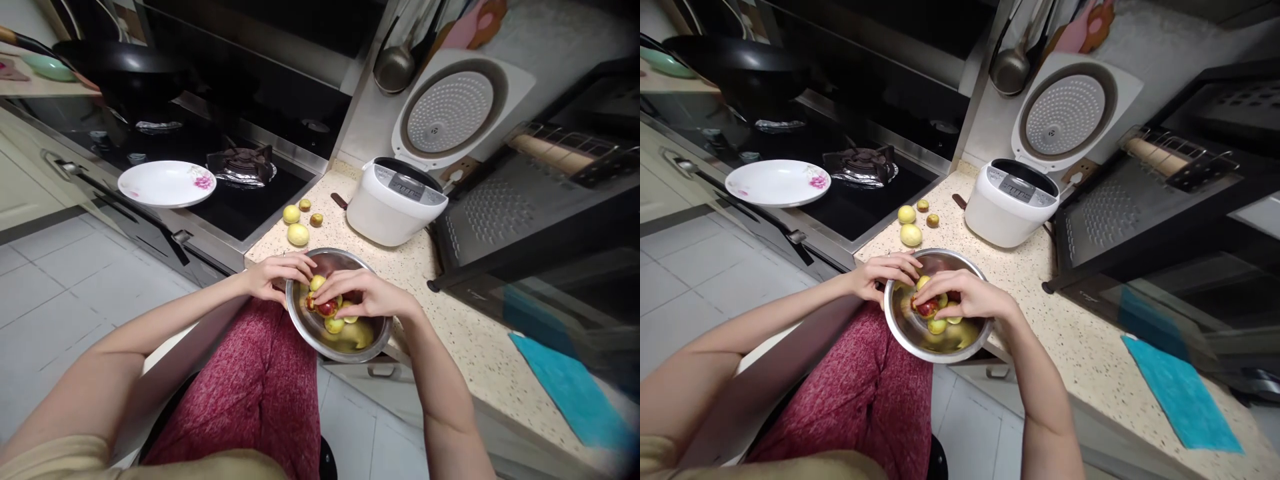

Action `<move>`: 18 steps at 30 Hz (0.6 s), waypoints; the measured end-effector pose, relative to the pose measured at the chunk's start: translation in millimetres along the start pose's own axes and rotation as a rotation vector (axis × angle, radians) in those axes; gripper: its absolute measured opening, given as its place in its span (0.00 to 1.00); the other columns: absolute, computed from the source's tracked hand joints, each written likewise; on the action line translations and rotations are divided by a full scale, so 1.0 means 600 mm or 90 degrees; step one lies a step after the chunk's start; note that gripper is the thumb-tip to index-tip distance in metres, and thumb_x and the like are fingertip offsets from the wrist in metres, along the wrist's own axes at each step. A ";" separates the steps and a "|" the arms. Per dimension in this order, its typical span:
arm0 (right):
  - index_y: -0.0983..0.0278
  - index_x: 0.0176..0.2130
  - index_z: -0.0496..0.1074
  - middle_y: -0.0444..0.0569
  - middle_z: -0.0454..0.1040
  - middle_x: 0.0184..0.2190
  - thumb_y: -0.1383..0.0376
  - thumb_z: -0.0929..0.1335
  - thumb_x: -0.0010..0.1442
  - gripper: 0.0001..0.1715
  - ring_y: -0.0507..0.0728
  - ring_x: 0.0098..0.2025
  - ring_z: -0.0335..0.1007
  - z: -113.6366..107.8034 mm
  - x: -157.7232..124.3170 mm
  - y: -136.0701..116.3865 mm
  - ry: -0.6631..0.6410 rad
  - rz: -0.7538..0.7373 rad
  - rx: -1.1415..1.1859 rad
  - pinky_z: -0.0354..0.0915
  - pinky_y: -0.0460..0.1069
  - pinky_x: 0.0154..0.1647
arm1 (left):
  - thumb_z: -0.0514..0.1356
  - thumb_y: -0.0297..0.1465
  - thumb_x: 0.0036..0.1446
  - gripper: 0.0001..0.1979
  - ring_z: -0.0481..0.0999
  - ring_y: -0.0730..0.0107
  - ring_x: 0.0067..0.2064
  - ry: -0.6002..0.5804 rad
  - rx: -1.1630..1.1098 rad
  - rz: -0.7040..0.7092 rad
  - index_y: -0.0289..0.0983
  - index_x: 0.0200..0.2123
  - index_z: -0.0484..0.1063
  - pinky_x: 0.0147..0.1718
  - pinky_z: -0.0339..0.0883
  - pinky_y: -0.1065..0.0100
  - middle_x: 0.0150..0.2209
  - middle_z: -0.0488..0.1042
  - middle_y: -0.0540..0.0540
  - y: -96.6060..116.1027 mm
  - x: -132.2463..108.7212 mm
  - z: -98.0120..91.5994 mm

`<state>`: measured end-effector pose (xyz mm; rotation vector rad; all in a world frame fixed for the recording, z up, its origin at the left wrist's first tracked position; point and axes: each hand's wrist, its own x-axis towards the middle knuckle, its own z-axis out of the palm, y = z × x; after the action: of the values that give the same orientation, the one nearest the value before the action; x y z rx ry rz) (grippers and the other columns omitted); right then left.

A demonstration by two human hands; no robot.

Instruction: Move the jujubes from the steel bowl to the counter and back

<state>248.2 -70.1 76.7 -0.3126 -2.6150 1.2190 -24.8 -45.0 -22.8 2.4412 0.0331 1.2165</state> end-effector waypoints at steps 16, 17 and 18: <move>0.59 0.53 0.82 0.52 0.84 0.49 0.61 0.79 0.60 0.21 0.58 0.52 0.80 -0.010 -0.002 0.024 0.018 0.045 0.064 0.73 0.55 0.57 | 0.65 0.50 0.63 0.26 0.78 0.47 0.59 -0.002 -0.014 0.001 0.34 0.51 0.80 0.59 0.74 0.45 0.47 0.82 0.31 0.000 0.002 -0.003; 0.59 0.51 0.83 0.51 0.84 0.48 0.61 0.79 0.60 0.19 0.58 0.51 0.80 -0.010 -0.001 0.022 0.018 0.044 0.067 0.73 0.55 0.57 | 0.65 0.50 0.63 0.26 0.78 0.47 0.59 0.000 -0.015 0.002 0.33 0.52 0.80 0.59 0.74 0.45 0.47 0.82 0.31 0.000 0.002 -0.003; 0.59 0.50 0.83 0.51 0.85 0.47 0.61 0.78 0.60 0.17 0.58 0.51 0.80 -0.009 0.000 0.021 0.014 0.043 0.069 0.73 0.55 0.57 | 0.65 0.50 0.63 0.27 0.78 0.48 0.59 0.000 -0.014 0.002 0.33 0.52 0.80 0.59 0.74 0.45 0.47 0.82 0.31 0.000 0.002 -0.003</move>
<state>251.2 -58.2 70.7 -0.3935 -2.5264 1.3659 -25.4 -44.0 -20.7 2.4238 0.0154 1.2130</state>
